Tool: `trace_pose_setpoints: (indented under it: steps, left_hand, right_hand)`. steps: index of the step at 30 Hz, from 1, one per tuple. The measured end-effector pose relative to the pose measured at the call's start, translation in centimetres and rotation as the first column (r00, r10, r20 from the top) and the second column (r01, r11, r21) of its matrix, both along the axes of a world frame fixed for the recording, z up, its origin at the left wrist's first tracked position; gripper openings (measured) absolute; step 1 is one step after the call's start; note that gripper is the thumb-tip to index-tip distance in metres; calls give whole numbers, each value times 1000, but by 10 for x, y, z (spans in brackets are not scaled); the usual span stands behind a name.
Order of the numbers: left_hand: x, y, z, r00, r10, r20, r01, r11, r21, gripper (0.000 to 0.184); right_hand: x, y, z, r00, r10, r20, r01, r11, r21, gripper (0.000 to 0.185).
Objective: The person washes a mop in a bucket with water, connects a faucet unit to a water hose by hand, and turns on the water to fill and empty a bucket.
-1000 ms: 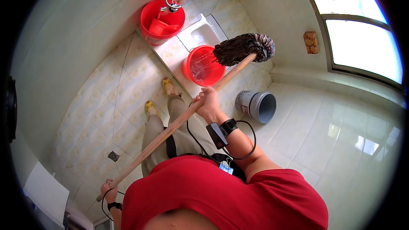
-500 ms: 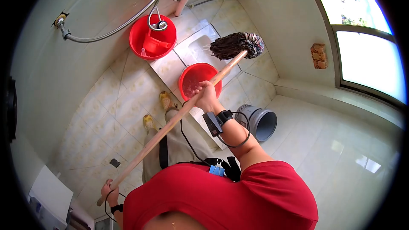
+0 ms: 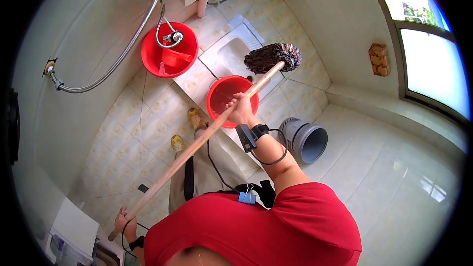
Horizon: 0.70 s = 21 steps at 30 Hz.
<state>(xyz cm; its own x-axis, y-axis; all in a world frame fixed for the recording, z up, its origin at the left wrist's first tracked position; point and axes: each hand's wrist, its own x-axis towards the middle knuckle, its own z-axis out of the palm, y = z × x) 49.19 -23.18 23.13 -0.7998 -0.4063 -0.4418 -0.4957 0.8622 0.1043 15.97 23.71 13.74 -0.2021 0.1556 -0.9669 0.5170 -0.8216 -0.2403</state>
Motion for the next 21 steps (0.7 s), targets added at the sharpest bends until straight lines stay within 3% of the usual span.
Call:
trace_pose_setpoints:
  steps: [15, 17, 21]
  left_hand:
    - [14, -5, 2, 999, -11, 51, 12, 999, -31, 25]
    - [14, -5, 7, 989, 4, 147, 4, 999, -51, 24]
    - [24, -7, 11, 992, -24, 125, 30, 998, -47, 25]
  right_hand:
    - [27, 6, 11, 996, -85, -21, 84, 996, -23, 16]
    - [31, 3, 12, 996, -83, 17, 83, 995, -59, 15]
    - [36, 3, 9, 998, -40, -51, 38, 998, -50, 15]
